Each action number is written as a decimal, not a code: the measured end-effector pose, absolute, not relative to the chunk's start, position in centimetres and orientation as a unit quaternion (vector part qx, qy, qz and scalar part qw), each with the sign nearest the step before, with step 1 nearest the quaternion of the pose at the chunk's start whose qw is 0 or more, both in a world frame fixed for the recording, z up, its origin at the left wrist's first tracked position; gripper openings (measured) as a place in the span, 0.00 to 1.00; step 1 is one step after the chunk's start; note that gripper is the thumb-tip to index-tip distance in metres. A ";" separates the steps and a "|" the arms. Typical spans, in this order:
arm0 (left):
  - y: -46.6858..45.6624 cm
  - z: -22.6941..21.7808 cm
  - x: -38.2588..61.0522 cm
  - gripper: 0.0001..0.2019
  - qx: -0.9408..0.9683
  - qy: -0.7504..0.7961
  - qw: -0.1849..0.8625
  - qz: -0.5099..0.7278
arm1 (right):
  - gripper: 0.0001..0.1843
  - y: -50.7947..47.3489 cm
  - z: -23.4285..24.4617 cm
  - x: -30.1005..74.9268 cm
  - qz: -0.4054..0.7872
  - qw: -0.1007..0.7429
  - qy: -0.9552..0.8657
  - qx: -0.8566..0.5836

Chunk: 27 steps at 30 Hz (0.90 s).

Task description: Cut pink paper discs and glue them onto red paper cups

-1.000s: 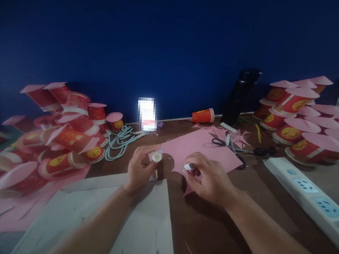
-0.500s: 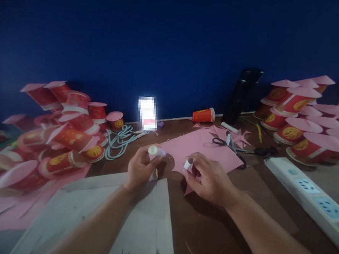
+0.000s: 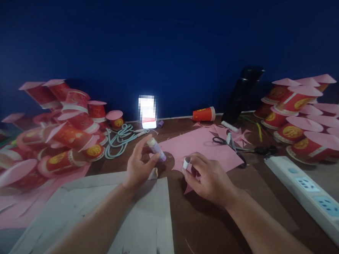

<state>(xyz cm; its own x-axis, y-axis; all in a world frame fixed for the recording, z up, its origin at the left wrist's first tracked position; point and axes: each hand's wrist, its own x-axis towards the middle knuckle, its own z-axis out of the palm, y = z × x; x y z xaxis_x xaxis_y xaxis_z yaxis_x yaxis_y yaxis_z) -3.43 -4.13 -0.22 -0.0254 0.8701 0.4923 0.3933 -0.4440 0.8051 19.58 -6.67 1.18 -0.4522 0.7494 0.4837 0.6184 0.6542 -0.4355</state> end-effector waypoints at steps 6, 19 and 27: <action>-4.2 0.4 -3.6 0.25 0.660 0.513 0.199 0.512 | 0.10 -6.7 1.2 19.2 0.116 0.328 -0.842 -0.413; -4.3 0.8 -3.6 0.21 0.699 0.525 0.191 0.446 | 0.09 -6.9 0.9 18.8 0.161 0.318 -0.835 -0.419; -4.2 0.4 -3.5 0.22 0.729 0.510 0.173 0.423 | 0.11 -7.3 1.1 18.3 0.259 0.310 -0.795 -0.453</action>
<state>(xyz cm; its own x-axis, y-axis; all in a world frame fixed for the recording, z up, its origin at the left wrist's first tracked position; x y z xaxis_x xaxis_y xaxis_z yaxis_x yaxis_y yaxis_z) -3.54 -4.16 0.36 0.1216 0.8896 0.4404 0.5971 -0.4199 0.6835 18.35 -7.32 1.10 -0.3965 0.8810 0.2582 0.5601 0.4549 -0.6923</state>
